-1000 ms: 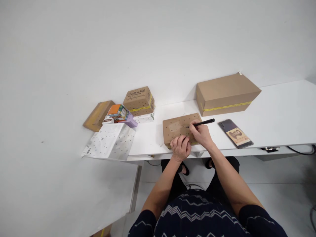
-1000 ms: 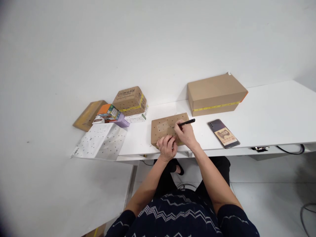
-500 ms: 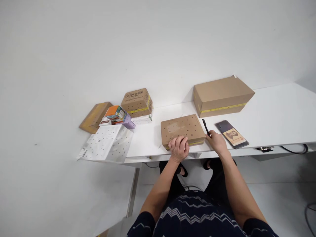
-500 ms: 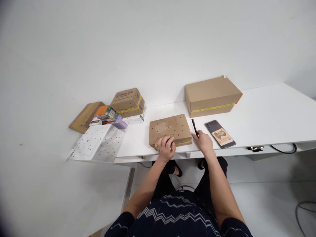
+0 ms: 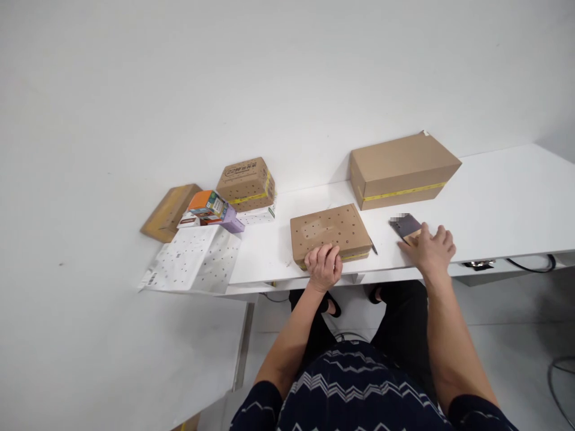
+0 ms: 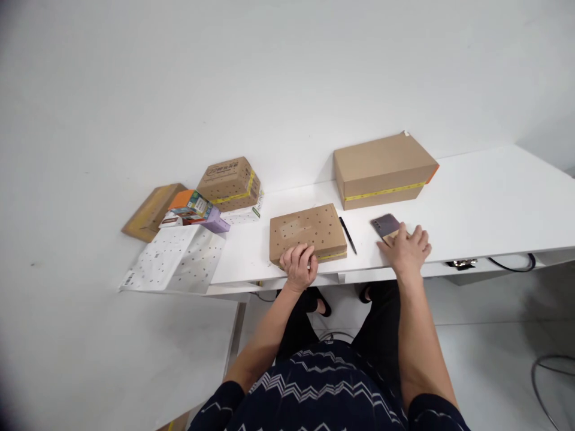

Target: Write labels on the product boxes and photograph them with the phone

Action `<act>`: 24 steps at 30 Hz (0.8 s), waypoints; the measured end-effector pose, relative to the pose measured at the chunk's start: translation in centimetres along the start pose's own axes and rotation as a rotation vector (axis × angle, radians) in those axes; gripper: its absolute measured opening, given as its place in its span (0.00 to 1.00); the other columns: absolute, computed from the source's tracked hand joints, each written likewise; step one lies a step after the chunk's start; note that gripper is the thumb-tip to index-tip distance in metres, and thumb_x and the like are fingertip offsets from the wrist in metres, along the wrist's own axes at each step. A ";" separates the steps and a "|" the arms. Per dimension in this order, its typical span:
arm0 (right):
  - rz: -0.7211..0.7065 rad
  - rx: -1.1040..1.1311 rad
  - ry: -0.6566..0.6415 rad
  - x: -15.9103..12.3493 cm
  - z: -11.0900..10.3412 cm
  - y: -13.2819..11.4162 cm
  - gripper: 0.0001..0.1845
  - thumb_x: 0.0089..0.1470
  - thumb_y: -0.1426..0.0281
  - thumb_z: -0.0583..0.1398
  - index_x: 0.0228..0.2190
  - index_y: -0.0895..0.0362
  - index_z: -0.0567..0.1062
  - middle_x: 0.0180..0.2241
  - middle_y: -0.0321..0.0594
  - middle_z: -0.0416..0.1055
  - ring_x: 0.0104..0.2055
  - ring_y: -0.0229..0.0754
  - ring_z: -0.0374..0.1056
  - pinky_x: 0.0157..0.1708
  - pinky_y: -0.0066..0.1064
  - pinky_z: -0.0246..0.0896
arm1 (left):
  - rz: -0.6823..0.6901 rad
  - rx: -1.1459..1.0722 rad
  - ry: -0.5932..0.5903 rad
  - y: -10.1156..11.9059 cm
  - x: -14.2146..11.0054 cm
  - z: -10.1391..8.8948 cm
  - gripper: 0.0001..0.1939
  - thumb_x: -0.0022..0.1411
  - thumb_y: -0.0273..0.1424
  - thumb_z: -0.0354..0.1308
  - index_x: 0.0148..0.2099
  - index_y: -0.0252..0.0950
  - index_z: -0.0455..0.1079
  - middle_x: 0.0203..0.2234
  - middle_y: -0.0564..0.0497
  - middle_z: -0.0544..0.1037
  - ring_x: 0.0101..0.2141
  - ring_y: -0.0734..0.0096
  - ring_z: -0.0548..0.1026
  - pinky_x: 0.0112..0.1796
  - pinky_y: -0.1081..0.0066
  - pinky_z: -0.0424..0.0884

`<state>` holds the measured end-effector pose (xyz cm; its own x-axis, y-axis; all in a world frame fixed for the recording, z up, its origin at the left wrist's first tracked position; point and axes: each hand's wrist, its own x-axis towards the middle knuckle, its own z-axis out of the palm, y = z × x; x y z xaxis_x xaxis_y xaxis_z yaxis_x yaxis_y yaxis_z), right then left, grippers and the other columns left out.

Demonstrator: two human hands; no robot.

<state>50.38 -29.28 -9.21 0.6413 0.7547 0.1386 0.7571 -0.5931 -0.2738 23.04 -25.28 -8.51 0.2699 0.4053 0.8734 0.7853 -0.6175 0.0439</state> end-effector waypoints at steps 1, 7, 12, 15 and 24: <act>-0.002 0.003 -0.050 0.3 -0.1 0.7 0.39 0.49 0.50 0.58 0.57 0.58 0.61 0.58 0.59 0.56 0.59 0.62 0.50 0.51 0.51 0.50 | 0.003 -0.001 0.008 0.0 0.0 0.0 0.12 0.57 0.31 0.57 0.44 0.40 0.75 0.37 0.47 0.79 0.42 0.63 0.71 0.47 0.64 0.58; -0.017 0.017 -0.073 -0.7 -0.8 0.7 0.31 0.51 0.53 0.57 0.53 0.56 0.67 0.50 0.54 0.67 0.52 0.61 0.59 0.47 0.49 0.57 | -0.003 0.001 0.010 -0.1 -0.3 0.2 0.12 0.57 0.32 0.57 0.44 0.41 0.75 0.38 0.48 0.79 0.43 0.64 0.71 0.47 0.64 0.58; 0.096 0.250 -0.094 -3.1 -1.6 0.9 0.41 0.45 0.52 0.60 0.57 0.59 0.64 0.48 0.57 0.69 0.52 0.62 0.62 0.50 0.52 0.56 | -0.007 0.007 -0.015 -0.2 -0.5 0.3 0.12 0.57 0.32 0.57 0.44 0.42 0.75 0.38 0.48 0.79 0.43 0.63 0.71 0.48 0.64 0.58; 0.199 0.729 -0.172 -4.5 -2.8 1.2 0.41 0.43 0.52 0.61 0.57 0.56 0.65 0.46 0.51 0.72 0.48 0.54 0.68 0.49 0.46 0.61 | -0.001 0.009 -0.014 -0.2 -0.4 0.2 0.12 0.57 0.32 0.57 0.43 0.41 0.75 0.38 0.47 0.79 0.42 0.63 0.71 0.47 0.63 0.58; 0.237 1.774 -0.798 -11.1 -8.3 -5.9 0.36 0.53 0.43 0.44 0.46 0.54 0.74 0.42 0.53 0.75 0.42 0.57 0.73 0.34 0.47 0.69 | 0.010 0.014 -0.003 -0.1 -0.2 0.0 0.12 0.58 0.32 0.56 0.44 0.40 0.75 0.38 0.47 0.79 0.43 0.62 0.71 0.47 0.62 0.59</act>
<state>39.85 -36.45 -1.25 0.1162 0.9501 -0.2895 -0.6070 -0.1628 -0.7779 22.90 -25.30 -8.64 0.2797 0.4013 0.8722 0.7901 -0.6123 0.0284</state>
